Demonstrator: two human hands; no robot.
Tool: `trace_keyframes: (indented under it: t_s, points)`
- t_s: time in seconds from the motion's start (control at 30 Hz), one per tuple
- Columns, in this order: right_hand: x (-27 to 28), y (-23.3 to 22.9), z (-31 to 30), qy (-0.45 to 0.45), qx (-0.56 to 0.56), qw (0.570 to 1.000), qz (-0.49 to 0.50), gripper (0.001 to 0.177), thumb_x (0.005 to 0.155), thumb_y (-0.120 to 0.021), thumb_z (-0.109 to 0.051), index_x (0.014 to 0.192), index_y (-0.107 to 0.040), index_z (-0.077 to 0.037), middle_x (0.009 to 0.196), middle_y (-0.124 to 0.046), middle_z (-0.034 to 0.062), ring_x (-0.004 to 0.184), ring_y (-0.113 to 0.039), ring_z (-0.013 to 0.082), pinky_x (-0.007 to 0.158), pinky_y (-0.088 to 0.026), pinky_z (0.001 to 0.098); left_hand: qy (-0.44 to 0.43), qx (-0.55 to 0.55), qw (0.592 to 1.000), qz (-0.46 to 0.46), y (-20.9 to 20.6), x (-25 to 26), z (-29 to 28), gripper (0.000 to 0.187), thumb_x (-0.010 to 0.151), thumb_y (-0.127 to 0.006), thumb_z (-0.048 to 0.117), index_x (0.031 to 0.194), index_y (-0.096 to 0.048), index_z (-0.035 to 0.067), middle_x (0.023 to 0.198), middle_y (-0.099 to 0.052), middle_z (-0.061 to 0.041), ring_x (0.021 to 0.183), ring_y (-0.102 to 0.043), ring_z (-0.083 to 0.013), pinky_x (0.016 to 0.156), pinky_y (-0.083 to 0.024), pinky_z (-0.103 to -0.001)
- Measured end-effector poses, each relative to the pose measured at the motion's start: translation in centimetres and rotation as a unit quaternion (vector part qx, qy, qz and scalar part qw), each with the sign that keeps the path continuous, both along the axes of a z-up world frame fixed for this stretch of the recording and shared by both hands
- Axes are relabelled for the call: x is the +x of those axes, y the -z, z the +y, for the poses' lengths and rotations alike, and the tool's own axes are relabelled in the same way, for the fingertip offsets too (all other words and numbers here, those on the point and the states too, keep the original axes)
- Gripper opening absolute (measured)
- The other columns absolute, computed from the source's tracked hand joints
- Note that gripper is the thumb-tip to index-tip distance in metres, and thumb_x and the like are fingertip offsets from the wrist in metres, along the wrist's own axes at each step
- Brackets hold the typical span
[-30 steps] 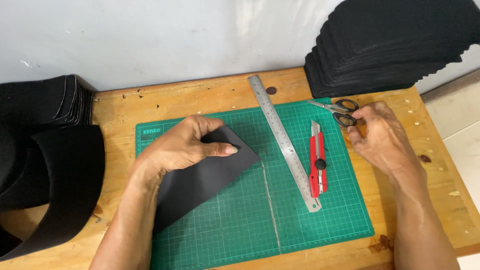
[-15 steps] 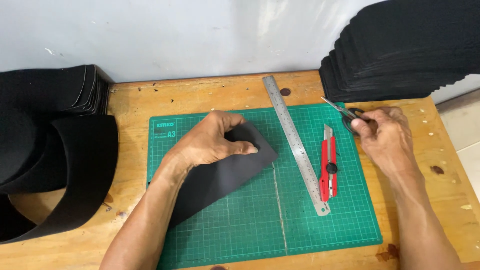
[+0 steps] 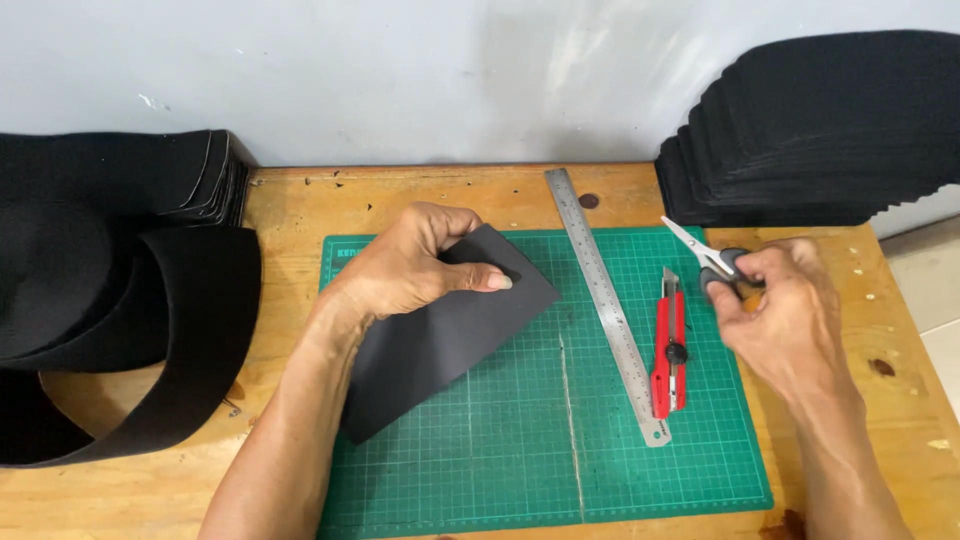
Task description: Measuring and cutting a piece of black material using a ruler, utility knife, and scissors
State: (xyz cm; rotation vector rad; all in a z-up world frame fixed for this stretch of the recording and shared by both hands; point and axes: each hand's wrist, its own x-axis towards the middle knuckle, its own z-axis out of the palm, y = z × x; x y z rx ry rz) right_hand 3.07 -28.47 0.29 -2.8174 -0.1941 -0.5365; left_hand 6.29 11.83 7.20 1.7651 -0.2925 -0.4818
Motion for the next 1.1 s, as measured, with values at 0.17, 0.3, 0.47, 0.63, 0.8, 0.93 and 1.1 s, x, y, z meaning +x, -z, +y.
trace_keyframes:
  t_s: [0.17,0.3,0.47,0.63,0.8,0.93,1.1]
  points:
    - [-2.3,-2.4,5.1,-0.171,0.399,0.859,0.273,0.016,0.079,-0.075,-0.002,0.081,-0.059,-0.005,0.084,-0.062,0.0085,0.072,-0.061,0.0190,0.068,-0.054,0.0322,-0.009,-0.029,0.999,-0.009,-0.7,0.0,0.9,0.013,0.083,-0.086,0.009,0.091,-0.077,0.006,0.081,-0.076,0.002,0.072,-0.063,-0.0028,0.059,-0.048,-0.019]
    - [-3.2,-5.2,9.5,-0.295,0.493,0.707,0.412,0.038,0.099,-0.056,-0.023,0.071,-0.032,-0.012,0.065,-0.044,0.0049,0.057,-0.037,0.0146,0.052,-0.033,0.0297,-0.010,-0.050,0.999,-0.015,-0.3,0.3,1.7,0.015,0.082,-0.087,0.009,0.089,-0.074,0.007,0.079,-0.075,0.002,0.071,-0.063,-0.0028,0.059,-0.048,-0.019]
    - [-2.7,-4.6,10.3,-0.277,0.465,0.718,0.438,0.037,0.096,-0.058,-0.037,0.075,-0.054,-0.006,0.074,-0.054,0.0057,0.061,-0.041,0.0105,0.054,-0.034,0.0256,0.006,-0.059,0.998,-0.031,-0.1,0.4,2.0,0.015,0.083,-0.086,0.008,0.085,-0.072,0.005,0.079,-0.073,0.001,0.073,-0.063,-0.0034,0.062,-0.049,-0.020]
    - [-2.1,-1.8,10.5,-0.326,0.482,0.731,0.357,0.027,0.087,-0.067,-0.021,0.071,-0.062,-0.001,0.058,-0.054,0.0089,0.049,-0.058,0.0176,0.046,-0.047,0.0291,-0.035,-0.064,0.997,-0.006,-0.3,0.5,1.0,0.024,0.072,-0.092,0.006,0.084,-0.074,-0.001,0.059,-0.070,-0.011,0.051,-0.066,-0.0167,0.047,-0.057,-0.025]
    - [-2.3,-1.5,10.2,-0.321,0.516,0.712,0.352,0.025,0.086,-0.067,-0.020,0.072,-0.062,-0.001,0.065,-0.055,0.0099,0.053,-0.056,0.0169,0.047,-0.050,0.0300,-0.039,-0.066,0.997,-0.010,0.6,0.9,1.2,0.024,0.072,-0.092,0.005,0.086,-0.074,-0.002,0.059,-0.070,-0.013,0.051,-0.068,-0.0183,0.047,-0.059,-0.027]
    - [-2.1,-1.9,10.5,-0.337,0.506,0.713,0.349,0.025,0.087,-0.065,-0.020,0.071,-0.063,-0.002,0.059,-0.051,0.0072,0.049,-0.054,0.0176,0.047,-0.046,0.0300,-0.037,-0.074,0.997,-0.013,0.5,0.7,1.0,0.024,0.072,-0.092,0.004,0.087,-0.075,-0.003,0.060,-0.070,-0.013,0.053,-0.067,-0.0180,0.048,-0.059,-0.026]
    - [-1.9,-1.8,10.7,-0.342,0.512,0.707,0.348,0.028,0.089,-0.066,-0.022,0.070,-0.061,-0.003,0.057,-0.053,0.0061,0.052,-0.051,0.0139,0.047,-0.042,0.0277,-0.038,-0.070,0.997,-0.003,0.5,0.7,0.6,0.023,0.072,-0.091,0.004,0.087,-0.074,-0.002,0.061,-0.070,-0.012,0.054,-0.068,-0.0177,0.049,-0.059,-0.027]
